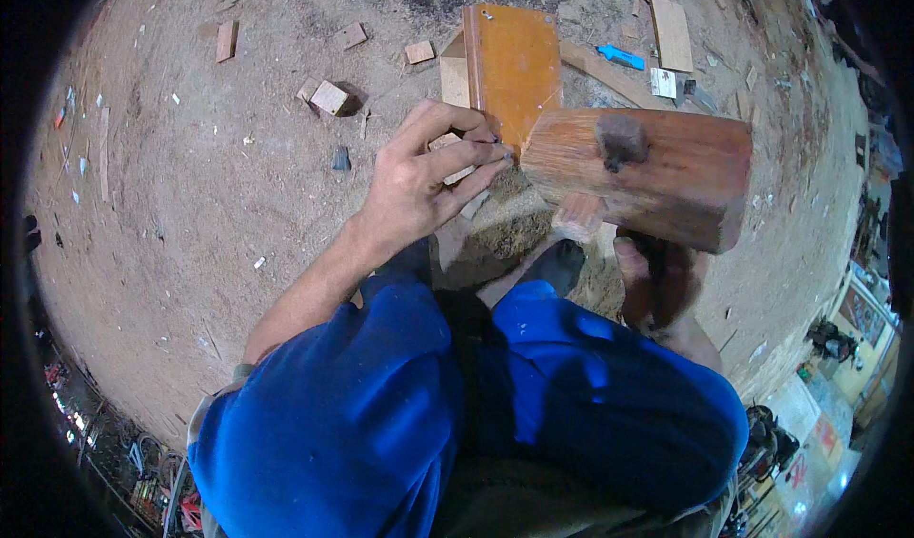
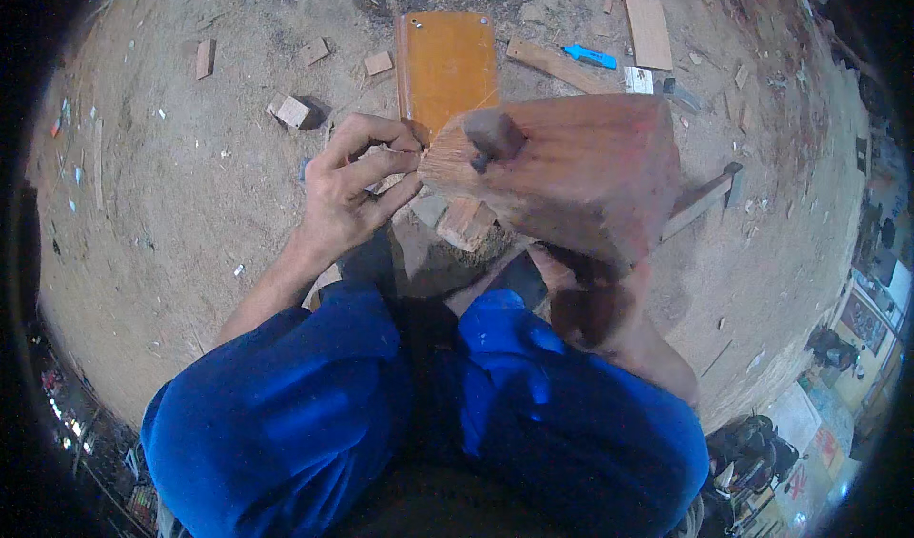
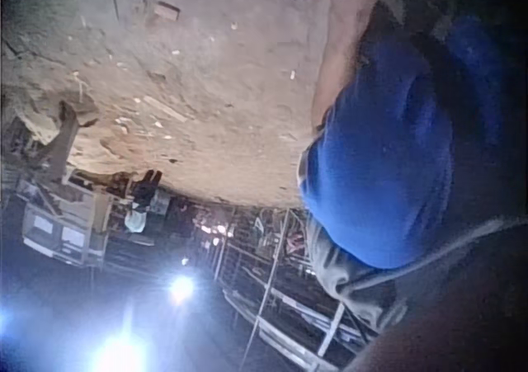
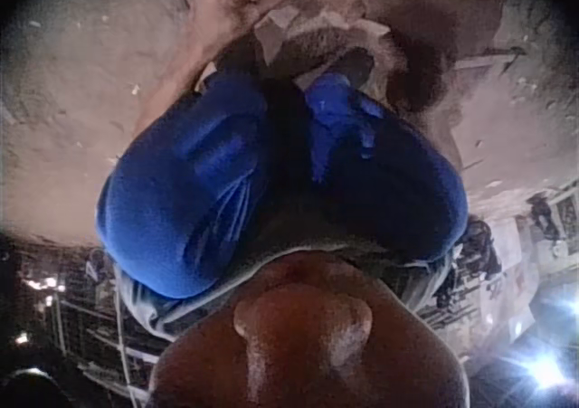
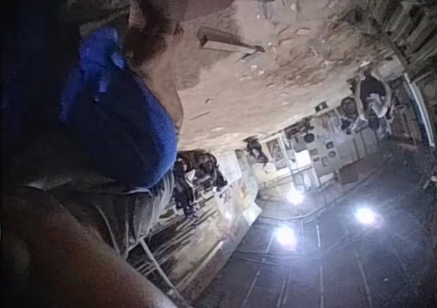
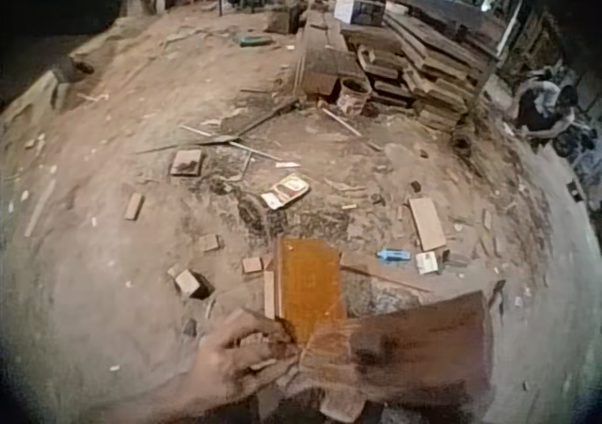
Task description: The person assembles a small wooden box by hand, fitting wooden panels together and using a mallet and an axe to secure joints and trim edges.
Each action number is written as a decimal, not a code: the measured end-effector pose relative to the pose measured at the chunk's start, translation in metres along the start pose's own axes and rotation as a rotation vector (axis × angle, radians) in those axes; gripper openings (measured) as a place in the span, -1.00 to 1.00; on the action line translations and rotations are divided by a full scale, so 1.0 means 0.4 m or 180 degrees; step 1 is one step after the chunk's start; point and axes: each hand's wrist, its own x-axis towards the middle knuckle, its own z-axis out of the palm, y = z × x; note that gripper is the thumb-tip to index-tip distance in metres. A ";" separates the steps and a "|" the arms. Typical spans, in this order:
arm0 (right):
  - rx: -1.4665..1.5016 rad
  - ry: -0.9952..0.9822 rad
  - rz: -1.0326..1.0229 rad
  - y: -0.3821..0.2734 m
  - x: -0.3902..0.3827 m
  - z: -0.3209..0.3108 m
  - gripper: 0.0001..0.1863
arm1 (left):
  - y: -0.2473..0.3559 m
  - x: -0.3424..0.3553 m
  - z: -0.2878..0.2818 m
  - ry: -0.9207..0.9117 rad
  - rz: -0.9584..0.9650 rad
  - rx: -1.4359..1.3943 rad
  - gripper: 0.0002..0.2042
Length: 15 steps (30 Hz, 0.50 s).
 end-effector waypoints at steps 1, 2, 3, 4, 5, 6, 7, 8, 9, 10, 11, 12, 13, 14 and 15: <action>-0.0080 -0.0001 -0.0042 -0.002 -0.003 0.003 -0.54 | -0.001 -0.002 0.001 0.0018 0.0021 0.0038 -0.81; -0.0149 -0.0008 -0.0081 -0.003 -0.005 0.005 -0.54 | -0.001 -0.003 0.002 0.0036 0.0019 0.0025 -0.81; -0.0207 -0.0013 -0.0112 -0.004 -0.007 0.005 -0.54 | -0.001 -0.005 0.003 0.0041 0.0018 0.0006 -0.81; -0.0394 -0.0125 -0.0127 -0.004 -0.009 0.004 -0.54 | -0.002 -0.006 0.005 0.0034 0.0005 -0.0007 -0.80; -0.0305 -0.0127 -0.0102 -0.004 -0.009 0.002 -0.54 | -0.001 -0.008 0.006 0.0052 0.0024 -0.0020 -0.80; -0.0310 -0.0042 -0.0161 -0.004 -0.010 -0.006 -0.54 | 0.002 -0.011 0.006 0.0053 -0.0002 0.0020 -0.80; -0.0455 -0.0098 -0.0200 -0.005 -0.008 -0.014 -0.55 | 0.005 -0.013 0.006 0.0052 -0.0038 0.0054 -0.80; -0.0352 -0.0064 -0.0307 -0.011 -0.010 -0.031 -0.56 | 0.009 -0.016 0.005 0.0046 -0.0023 0.0051 -0.80; -0.0081 0.0032 -0.0255 -0.012 -0.003 -0.038 -0.64 | 0.012 -0.019 0.003 0.0028 -0.0134 0.0152 -0.81; -0.0082 0.0051 -0.0246 -0.018 0.003 -0.052 -0.64 | 0.016 -0.019 -0.001 0.0001 -0.0185 0.0289 -0.81; -0.0100 -0.0054 0.0056 -0.030 0.007 -0.077 -0.66 | 0.018 -0.019 -0.006 -0.0024 -0.0230 0.0232 -0.81; -0.0118 -0.0154 0.0372 -0.046 0.012 -0.101 -0.68 | 0.018 -0.015 -0.012 -0.0057 -0.0312 0.0147 -0.79; -0.0128 -0.0125 0.0436 -0.059 0.020 -0.116 -0.68 | 0.019 -0.014 -0.018 -0.0106 -0.0423 0.0029 -0.76; -0.0029 -0.0239 0.0444 -0.073 0.030 -0.131 -0.70 | 0.021 -0.012 -0.023 -0.0140 -0.0368 -0.0008 -0.76; 0.0060 -0.0348 0.0429 -0.085 0.043 -0.143 -0.71 | 0.019 -0.008 -0.028 -0.0153 -0.0431 -0.0042 -0.78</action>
